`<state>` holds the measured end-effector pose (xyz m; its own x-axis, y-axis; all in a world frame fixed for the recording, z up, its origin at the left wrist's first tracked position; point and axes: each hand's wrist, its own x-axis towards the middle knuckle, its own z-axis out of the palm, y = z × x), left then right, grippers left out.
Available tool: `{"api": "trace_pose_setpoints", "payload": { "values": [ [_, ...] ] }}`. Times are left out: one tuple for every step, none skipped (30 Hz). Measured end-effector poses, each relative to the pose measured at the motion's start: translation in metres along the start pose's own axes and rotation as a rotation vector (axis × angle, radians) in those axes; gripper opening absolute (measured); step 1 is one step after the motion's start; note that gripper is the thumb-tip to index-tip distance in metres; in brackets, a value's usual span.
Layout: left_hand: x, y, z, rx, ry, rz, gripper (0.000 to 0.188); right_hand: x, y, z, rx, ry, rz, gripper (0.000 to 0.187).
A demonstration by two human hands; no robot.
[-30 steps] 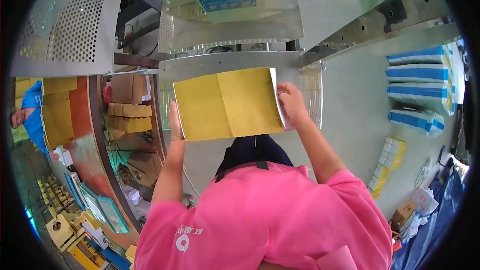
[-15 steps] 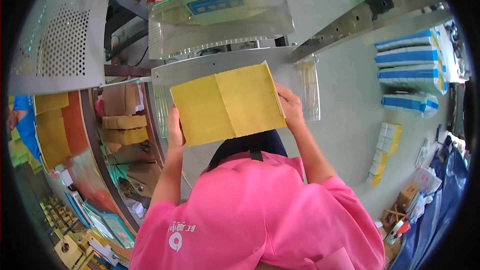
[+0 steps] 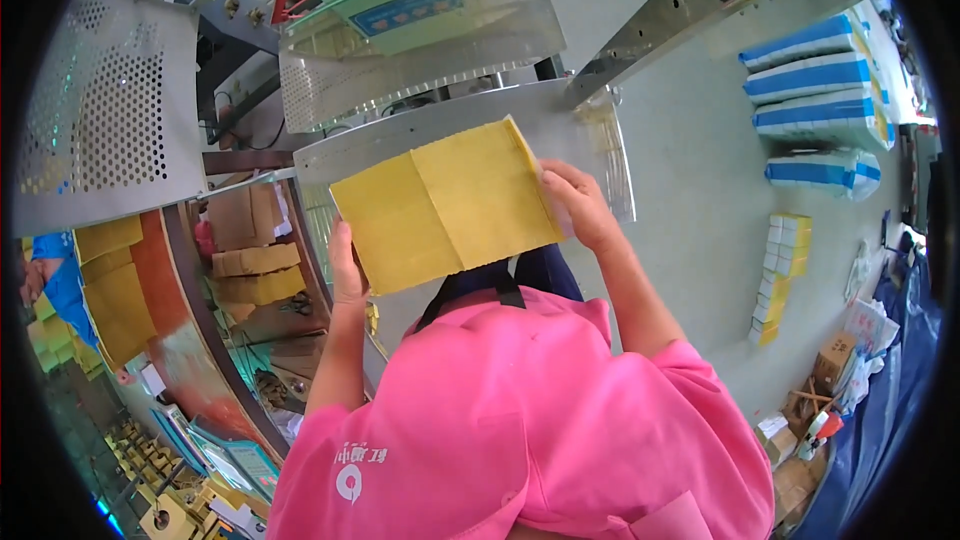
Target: The recorder uses a strapping machine to secure stacks of yellow paper, then weighs the stacks and applies labels.
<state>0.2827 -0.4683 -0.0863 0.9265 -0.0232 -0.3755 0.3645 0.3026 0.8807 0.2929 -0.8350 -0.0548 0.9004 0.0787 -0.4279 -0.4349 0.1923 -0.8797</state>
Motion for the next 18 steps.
{"api": "trace_pose_setpoints", "payload": {
  "values": [
    [0.0, 0.001, 0.002, -0.026, -0.016, -0.006, 0.044, 0.0, 0.002, -0.002, 0.001, 0.0, 0.002, 0.04],
    [0.0, 0.002, 0.003, -0.052, -0.031, -0.012, 0.045, 0.0, 0.004, -0.003, 0.029, 0.027, 0.016, 0.039],
    [0.0, 0.002, 0.004, -0.051, -0.028, -0.012, 0.045, 0.0, 0.006, -0.004, 0.057, 0.051, 0.028, 0.037],
    [0.0, 0.001, 0.005, -0.036, -0.018, -0.001, 0.045, 0.0, 0.007, -0.003, 0.058, 0.048, 0.029, 0.037],
    [0.0, 0.001, 0.005, -0.021, -0.009, 0.009, 0.045, 0.0, 0.008, -0.002, 0.024, 0.103, 0.027, 0.033],
    [0.0, 0.001, 0.005, -0.02, -0.005, 0.009, 0.045, -0.001, 0.009, -0.001, -0.009, 0.157, 0.024, 0.029],
    [0.0, 0.002, 0.005, -0.016, -0.002, 0.011, 0.045, -0.003, 0.008, 0.001, -0.008, 0.155, 0.026, 0.029],
    [0.0, 0.002, 0.005, -0.012, 0.001, 0.013, 0.044, -0.005, 0.006, 0.003, -0.169, 0.198, -0.037, 0.026],
    [-0.001, 0.002, 0.005, -0.011, 0.004, 0.012, 0.044, -0.007, 0.002, 0.006, -0.332, 0.241, -0.1, 0.023],
    [-0.001, 0.001, 0.005, -0.023, 0.003, 0.004, 0.044, -0.01, -0.003, 0.009, -0.332, 0.239, -0.098, 0.023],
    [-0.001, 0.001, 0.004, -0.035, 0.002, -0.005, 0.044, -0.012, -0.008, 0.012, -0.338, 0.239, -0.075, 0.022],
    [-0.001, 0.002, 0.004, -0.034, 0.002, -0.005, 0.044, -0.014, -0.012, 0.014, -0.345, 0.24, -0.053, 0.021],
    [-0.002, 0.002, 0.004, -0.014, -0.011, 0.001, 0.044, -0.015, -0.01, 0.014, -0.344, 0.239, -0.052, 0.021],
    [-0.002, 0.003, 0.004, 0.007, -0.025, 0.007, 0.044, -0.014, -0.006, 0.013, -0.375, 0.242, -0.1, 0.021],
    [-0.002, 0.005, 0.007, 0.008, -0.025, 0.006, 0.044, -0.014, -0.002, 0.013, -0.406, 0.245, -0.146, 0.022],
    [-0.002, 0.006, 0.01, 0.017, -0.02, 0.013, 0.043, -0.013, 0.001, 0.013, -0.405, 0.245, -0.146, 0.022],
    [-0.002, 0.007, 0.012, 0.026, -0.016, 0.02, 0.043, -0.012, 0.004, 0.012, -0.304, 0.227, -0.149, 0.021],
    [-0.003, 0.007, 0.011, 0.027, -0.013, 0.021, 0.043, -0.011, 0.005, 0.012, -0.203, 0.204, -0.153, 0.021]
  ]
}}
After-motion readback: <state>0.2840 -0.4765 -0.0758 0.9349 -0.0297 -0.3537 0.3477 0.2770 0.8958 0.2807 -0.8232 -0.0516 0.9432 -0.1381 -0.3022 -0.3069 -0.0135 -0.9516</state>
